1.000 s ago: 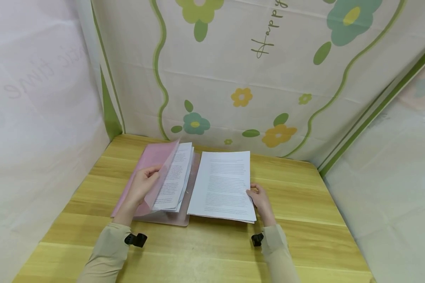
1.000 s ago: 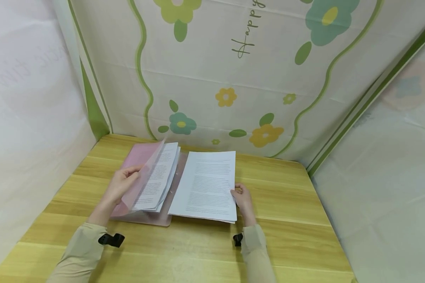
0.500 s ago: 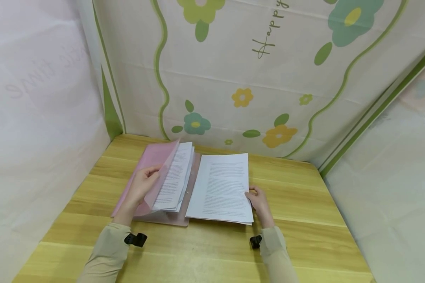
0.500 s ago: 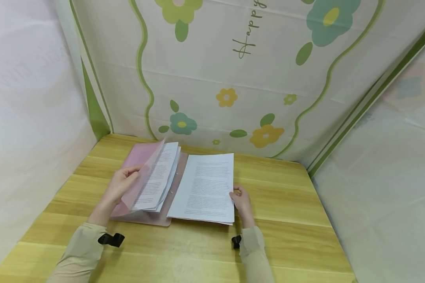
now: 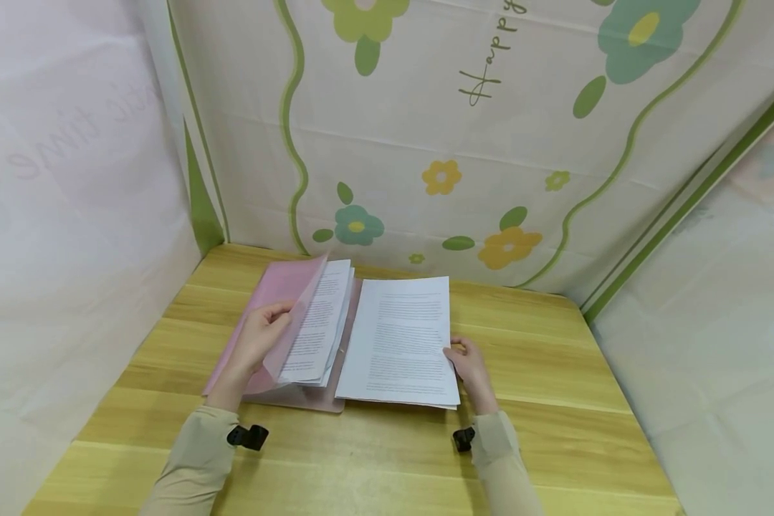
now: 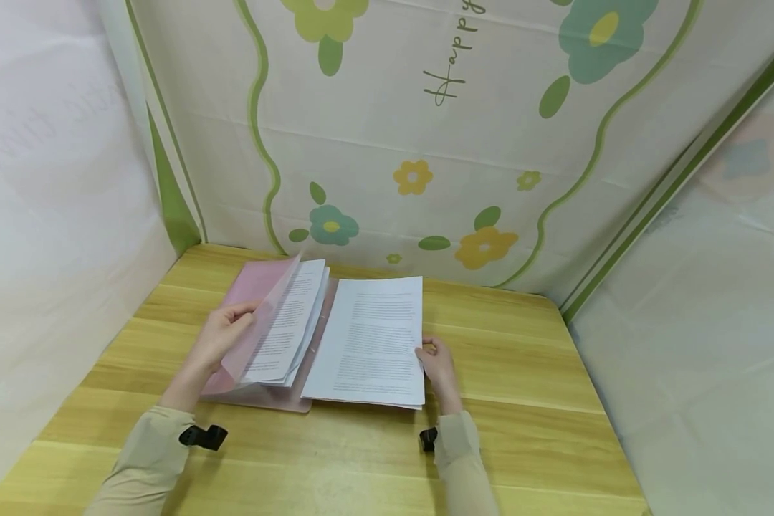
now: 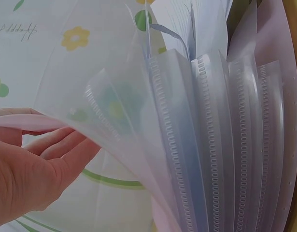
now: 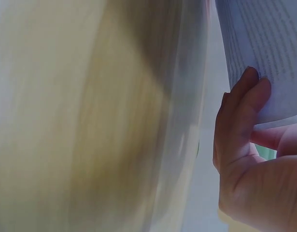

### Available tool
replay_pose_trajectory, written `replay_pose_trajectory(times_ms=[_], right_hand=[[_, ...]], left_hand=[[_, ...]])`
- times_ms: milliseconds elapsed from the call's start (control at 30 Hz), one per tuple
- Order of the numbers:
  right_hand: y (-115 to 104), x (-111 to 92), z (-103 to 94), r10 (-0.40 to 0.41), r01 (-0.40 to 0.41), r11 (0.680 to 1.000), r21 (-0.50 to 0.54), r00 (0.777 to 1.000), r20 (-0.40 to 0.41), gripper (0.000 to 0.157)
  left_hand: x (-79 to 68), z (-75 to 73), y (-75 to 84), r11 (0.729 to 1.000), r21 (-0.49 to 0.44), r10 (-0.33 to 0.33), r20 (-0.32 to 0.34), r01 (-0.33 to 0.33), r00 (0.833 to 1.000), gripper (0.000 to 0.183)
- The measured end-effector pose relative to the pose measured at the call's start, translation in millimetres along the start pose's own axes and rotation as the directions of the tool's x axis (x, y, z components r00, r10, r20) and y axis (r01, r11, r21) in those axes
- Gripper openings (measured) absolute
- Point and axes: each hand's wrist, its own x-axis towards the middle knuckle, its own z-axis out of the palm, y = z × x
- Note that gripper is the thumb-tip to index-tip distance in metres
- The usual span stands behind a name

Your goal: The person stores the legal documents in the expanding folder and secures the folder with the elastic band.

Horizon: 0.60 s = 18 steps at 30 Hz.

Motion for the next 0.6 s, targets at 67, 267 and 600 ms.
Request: replay_pose_trajectory(times_ms=[67, 267, 600], right_hand=[[-1, 0, 2.9, 0.001, -0.001, 1.0, 0.005, 1.0, 0.002, 0.032], [-3, 2, 11.1, 0.0, 0.0, 1.0, 0.003, 1.0, 0.014, 0.03], [0, 5, 13.2, -0.014, 0.014, 1.0, -0.023, 1.0, -0.01, 0.03]], left_hand=[[0.3, 0.2, -0.5, 1.0, 0.002, 0.001, 0.002, -0.001, 1.0, 0.04], [1.4, 0.8, -1.8, 1.0, 0.005, 0.0, -0.013, 0.0, 1.0, 0.039], [0.9, 1.1, -1.5, 1.0, 0.002, 0.007, -0.009, -0.007, 1.0, 0.039]])
